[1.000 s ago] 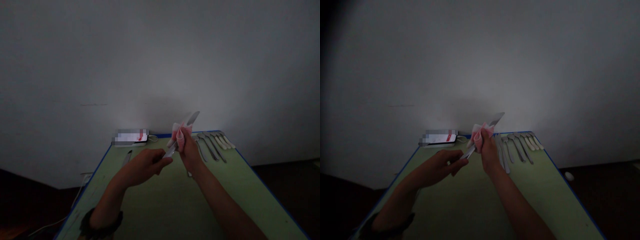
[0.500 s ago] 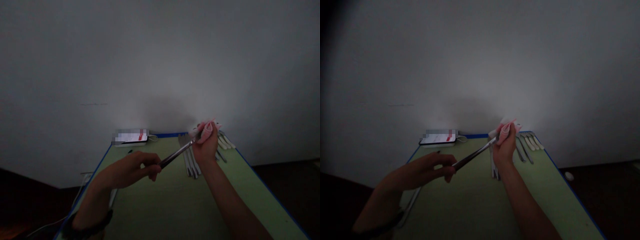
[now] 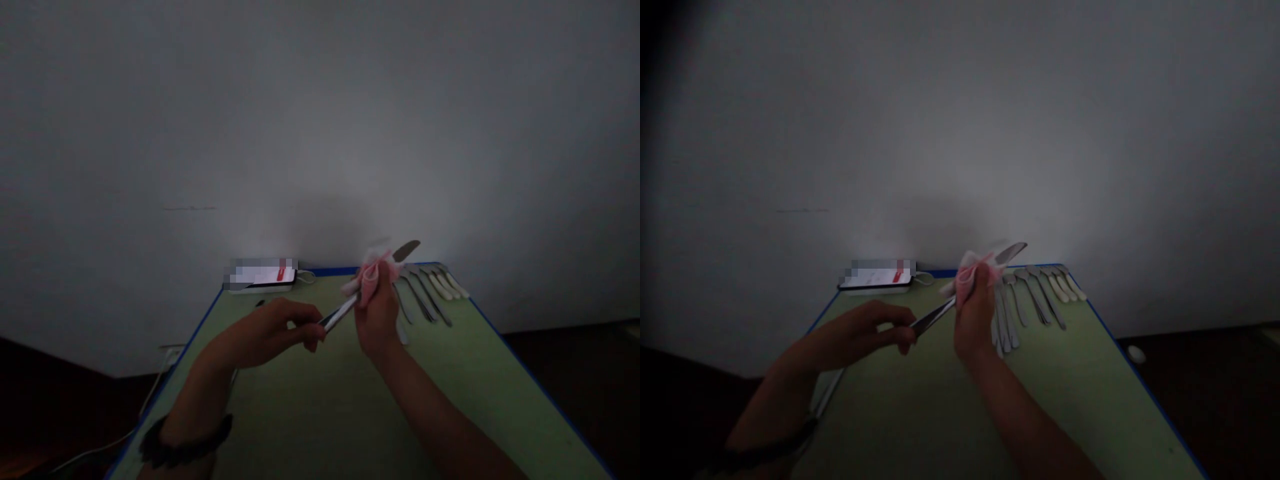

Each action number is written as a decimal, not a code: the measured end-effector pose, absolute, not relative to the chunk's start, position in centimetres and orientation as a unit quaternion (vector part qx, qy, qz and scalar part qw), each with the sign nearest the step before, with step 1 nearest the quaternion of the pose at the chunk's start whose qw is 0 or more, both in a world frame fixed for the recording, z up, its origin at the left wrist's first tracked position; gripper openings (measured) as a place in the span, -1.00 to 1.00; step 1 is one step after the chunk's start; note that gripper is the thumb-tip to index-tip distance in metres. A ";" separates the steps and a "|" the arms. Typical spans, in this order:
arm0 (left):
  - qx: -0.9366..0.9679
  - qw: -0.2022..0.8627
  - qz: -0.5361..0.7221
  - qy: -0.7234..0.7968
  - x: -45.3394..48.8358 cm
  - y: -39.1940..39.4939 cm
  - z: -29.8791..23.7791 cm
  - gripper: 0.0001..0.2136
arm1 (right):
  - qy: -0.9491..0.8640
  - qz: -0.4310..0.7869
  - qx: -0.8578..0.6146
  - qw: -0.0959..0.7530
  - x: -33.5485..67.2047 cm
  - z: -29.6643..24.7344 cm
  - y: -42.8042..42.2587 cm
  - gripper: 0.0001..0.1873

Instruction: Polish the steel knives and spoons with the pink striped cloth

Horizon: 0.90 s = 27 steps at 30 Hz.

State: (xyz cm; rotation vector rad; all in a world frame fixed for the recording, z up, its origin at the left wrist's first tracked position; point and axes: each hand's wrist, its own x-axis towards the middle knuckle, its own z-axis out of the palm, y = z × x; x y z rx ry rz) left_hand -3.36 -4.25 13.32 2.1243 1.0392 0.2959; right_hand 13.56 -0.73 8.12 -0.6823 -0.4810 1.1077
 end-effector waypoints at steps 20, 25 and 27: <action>0.828 0.339 0.195 0.403 -0.9 -3.6 11.2 -0.65 | -0.286 0.560 -0.358 0.690 10.4 5.8 -3.5 -0.53; 0.825 0.330 0.205 0.410 -1.1 -3.7 11.6 -0.66 | -0.306 0.534 -0.353 0.705 11.5 7.0 -2.8 -0.59; 0.821 0.347 0.191 0.411 -1.8 -3.8 11.9 -0.65 | -0.311 0.512 -0.358 0.716 12.7 7.8 -2.2 -0.63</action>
